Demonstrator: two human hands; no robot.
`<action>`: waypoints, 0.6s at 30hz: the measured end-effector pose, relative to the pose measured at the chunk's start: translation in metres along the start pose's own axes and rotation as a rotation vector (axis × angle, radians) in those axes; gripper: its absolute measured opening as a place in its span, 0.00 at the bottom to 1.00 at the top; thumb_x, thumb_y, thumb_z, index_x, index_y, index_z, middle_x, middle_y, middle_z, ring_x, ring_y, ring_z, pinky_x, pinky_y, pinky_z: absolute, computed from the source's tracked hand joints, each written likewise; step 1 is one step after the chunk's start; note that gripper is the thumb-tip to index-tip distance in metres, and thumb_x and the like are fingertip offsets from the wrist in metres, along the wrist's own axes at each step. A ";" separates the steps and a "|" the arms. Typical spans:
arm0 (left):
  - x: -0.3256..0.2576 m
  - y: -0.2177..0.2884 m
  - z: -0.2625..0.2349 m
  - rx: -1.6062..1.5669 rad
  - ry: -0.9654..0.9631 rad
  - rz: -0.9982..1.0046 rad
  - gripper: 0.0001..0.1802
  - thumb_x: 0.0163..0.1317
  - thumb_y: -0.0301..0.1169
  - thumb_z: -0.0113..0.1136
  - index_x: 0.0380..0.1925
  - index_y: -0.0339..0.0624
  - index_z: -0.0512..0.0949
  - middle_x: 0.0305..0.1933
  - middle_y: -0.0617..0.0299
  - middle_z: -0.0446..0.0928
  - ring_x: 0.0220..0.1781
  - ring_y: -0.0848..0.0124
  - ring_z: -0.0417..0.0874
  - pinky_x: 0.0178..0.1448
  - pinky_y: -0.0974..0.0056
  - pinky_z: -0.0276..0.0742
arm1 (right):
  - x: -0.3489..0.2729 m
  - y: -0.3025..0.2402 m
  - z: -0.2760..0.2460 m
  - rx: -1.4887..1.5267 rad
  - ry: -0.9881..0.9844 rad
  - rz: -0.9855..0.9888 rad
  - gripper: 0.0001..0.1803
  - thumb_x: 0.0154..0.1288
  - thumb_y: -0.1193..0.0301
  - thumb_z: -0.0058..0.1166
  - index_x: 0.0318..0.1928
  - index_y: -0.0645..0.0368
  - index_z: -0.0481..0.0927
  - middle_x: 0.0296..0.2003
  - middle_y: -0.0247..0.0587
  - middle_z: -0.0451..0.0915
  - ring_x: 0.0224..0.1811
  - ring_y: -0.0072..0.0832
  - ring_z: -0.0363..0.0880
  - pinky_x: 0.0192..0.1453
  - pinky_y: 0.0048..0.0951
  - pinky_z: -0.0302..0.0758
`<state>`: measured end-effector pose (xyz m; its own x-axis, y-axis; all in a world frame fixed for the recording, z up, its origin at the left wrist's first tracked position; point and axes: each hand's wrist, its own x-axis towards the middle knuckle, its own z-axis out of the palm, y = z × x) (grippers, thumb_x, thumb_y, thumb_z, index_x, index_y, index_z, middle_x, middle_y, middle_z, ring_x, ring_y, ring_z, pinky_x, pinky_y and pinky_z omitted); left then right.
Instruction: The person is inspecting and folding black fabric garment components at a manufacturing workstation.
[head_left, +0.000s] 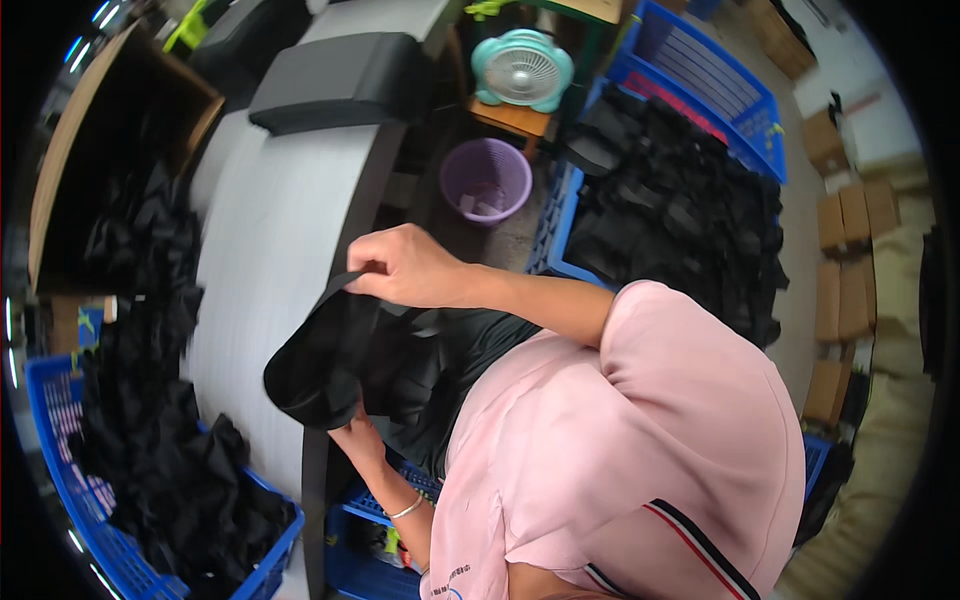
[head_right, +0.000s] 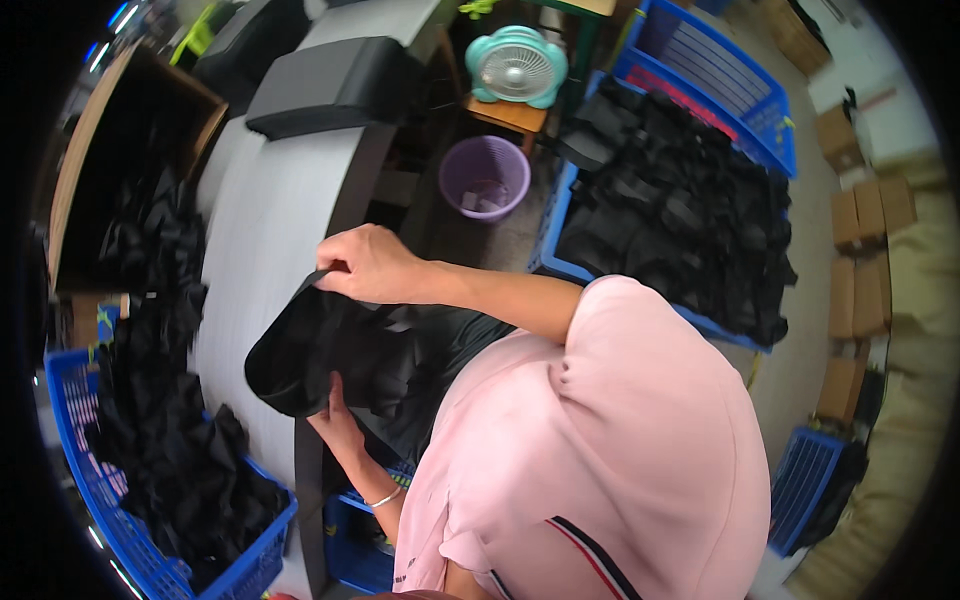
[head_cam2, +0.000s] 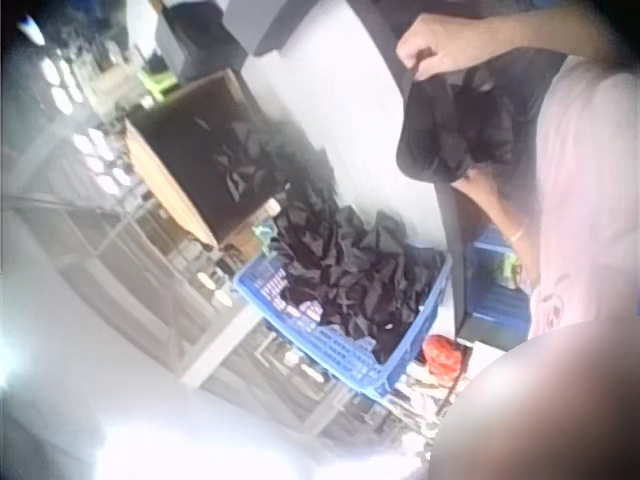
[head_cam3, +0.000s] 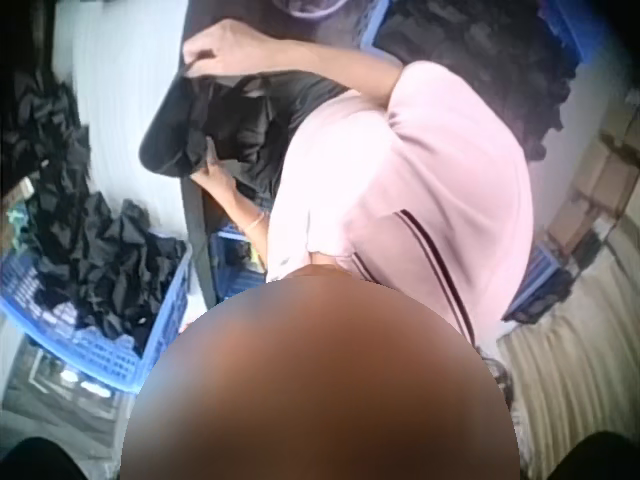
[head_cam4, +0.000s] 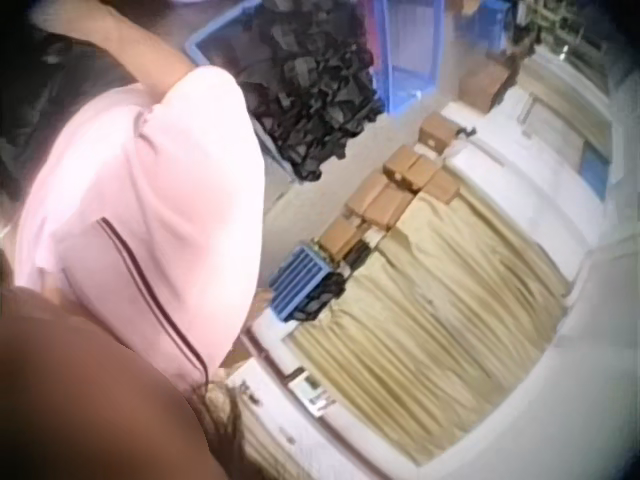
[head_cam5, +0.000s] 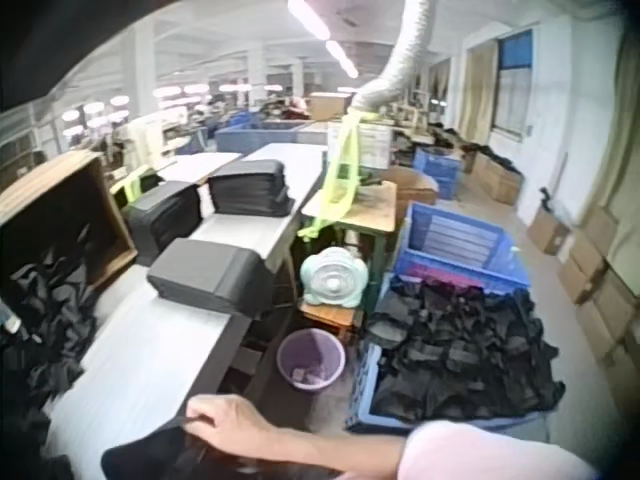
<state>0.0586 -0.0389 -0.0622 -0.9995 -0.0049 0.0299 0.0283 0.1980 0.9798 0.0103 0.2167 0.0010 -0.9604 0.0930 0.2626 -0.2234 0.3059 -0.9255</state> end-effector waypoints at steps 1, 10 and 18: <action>0.001 -0.005 -0.001 -0.104 -0.019 -0.019 0.13 0.66 0.20 0.61 0.50 0.28 0.82 0.52 0.56 0.84 0.52 0.70 0.82 0.59 0.65 0.77 | -0.004 0.005 -0.003 0.086 -0.004 -0.015 0.13 0.62 0.66 0.67 0.33 0.63 0.80 0.22 0.35 0.77 0.24 0.21 0.73 0.31 0.29 0.70; 0.016 0.031 0.028 -0.637 0.076 -0.198 0.19 0.69 0.30 0.65 0.53 0.27 0.77 0.55 0.48 0.82 0.50 0.63 0.85 0.55 0.60 0.84 | -0.097 0.048 -0.056 0.679 -0.353 0.385 0.49 0.58 0.60 0.73 0.74 0.62 0.59 0.66 0.49 0.69 0.68 0.36 0.68 0.70 0.35 0.68; -0.024 0.058 0.125 -0.410 -0.502 -0.232 0.30 0.74 0.38 0.58 0.71 0.38 0.65 0.68 0.47 0.72 0.61 0.59 0.82 0.53 0.60 0.86 | -0.176 0.123 -0.141 0.738 0.823 0.635 0.22 0.57 0.78 0.68 0.53 0.63 0.80 0.47 0.44 0.85 0.47 0.37 0.84 0.52 0.39 0.83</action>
<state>0.0829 0.0955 -0.0307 -0.8614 0.4721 -0.1875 -0.2837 -0.1409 0.9485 0.1752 0.3719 -0.1200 -0.6052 0.6674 -0.4339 -0.0577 -0.5804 -0.8123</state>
